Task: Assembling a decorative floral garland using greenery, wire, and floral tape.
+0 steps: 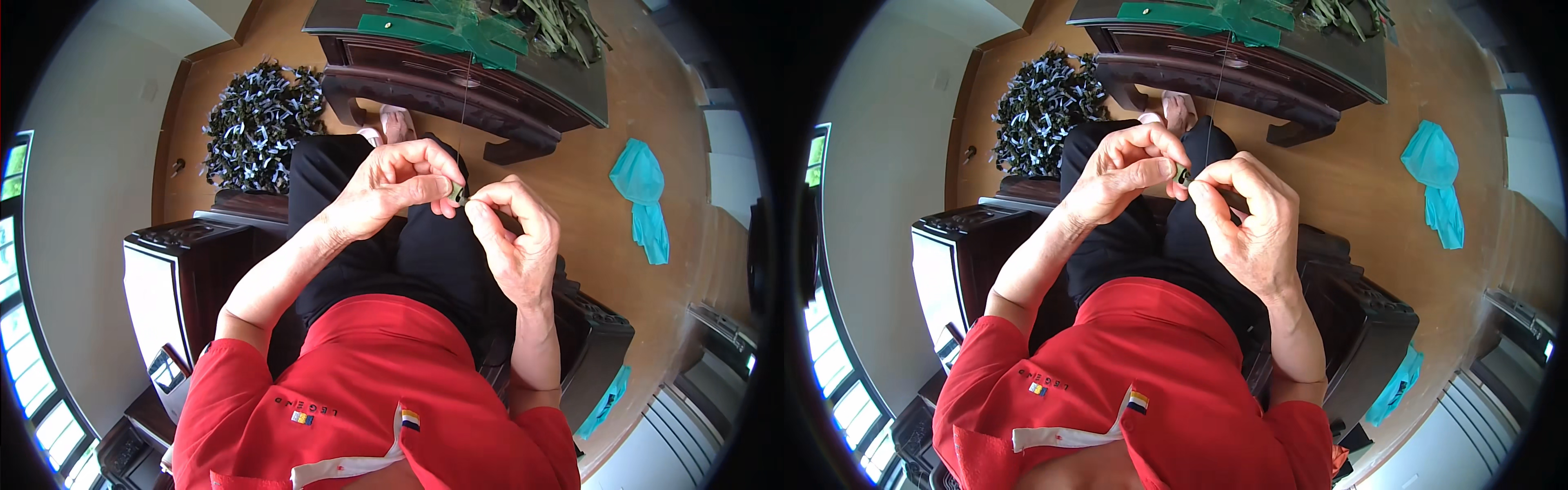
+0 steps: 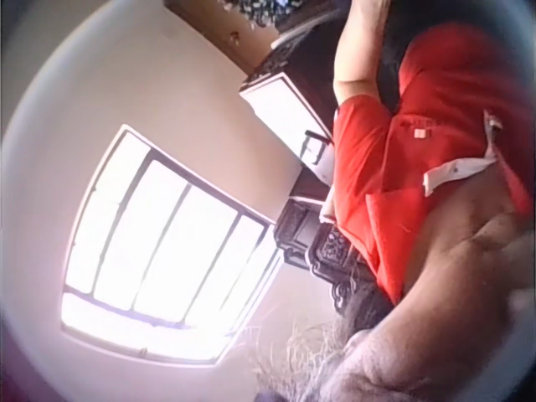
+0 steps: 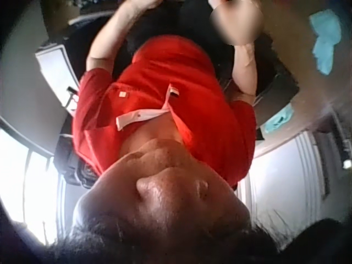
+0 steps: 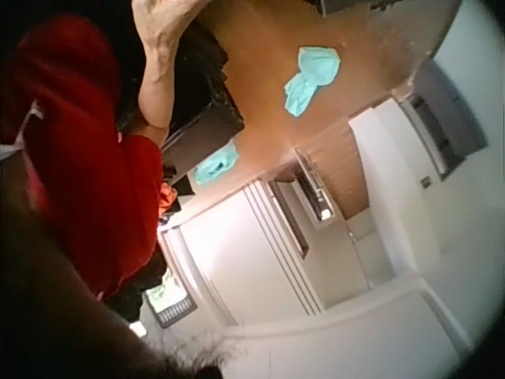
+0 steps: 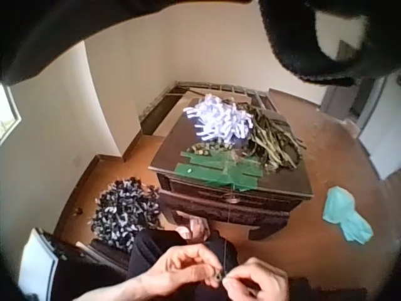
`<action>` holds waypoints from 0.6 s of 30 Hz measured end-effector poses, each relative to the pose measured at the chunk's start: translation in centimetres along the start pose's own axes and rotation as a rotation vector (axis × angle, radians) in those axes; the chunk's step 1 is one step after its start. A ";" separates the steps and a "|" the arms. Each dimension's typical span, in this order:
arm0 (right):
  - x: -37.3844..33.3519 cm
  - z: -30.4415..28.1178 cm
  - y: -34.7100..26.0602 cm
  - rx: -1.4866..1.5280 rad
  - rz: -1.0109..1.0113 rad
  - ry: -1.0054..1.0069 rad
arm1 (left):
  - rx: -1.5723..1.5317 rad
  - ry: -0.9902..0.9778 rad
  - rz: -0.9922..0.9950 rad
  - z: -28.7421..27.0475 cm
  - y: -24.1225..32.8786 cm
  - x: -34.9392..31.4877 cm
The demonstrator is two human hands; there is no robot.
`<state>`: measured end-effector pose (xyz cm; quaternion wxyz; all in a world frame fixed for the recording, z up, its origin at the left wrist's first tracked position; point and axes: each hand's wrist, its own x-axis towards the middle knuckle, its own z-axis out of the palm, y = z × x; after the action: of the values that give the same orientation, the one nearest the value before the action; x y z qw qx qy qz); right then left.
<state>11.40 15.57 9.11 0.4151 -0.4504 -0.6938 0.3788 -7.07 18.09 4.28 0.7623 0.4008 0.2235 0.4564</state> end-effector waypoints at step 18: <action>-1.7 -0.2 0.6 0.145 0.159 -0.017 | 0.282 0.118 -0.003 2.1 -0.3 -0.7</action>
<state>12.23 14.22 8.24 0.4094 -0.4695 -0.6301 0.4636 -5.76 16.54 5.22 0.6846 0.4762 0.3303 0.4422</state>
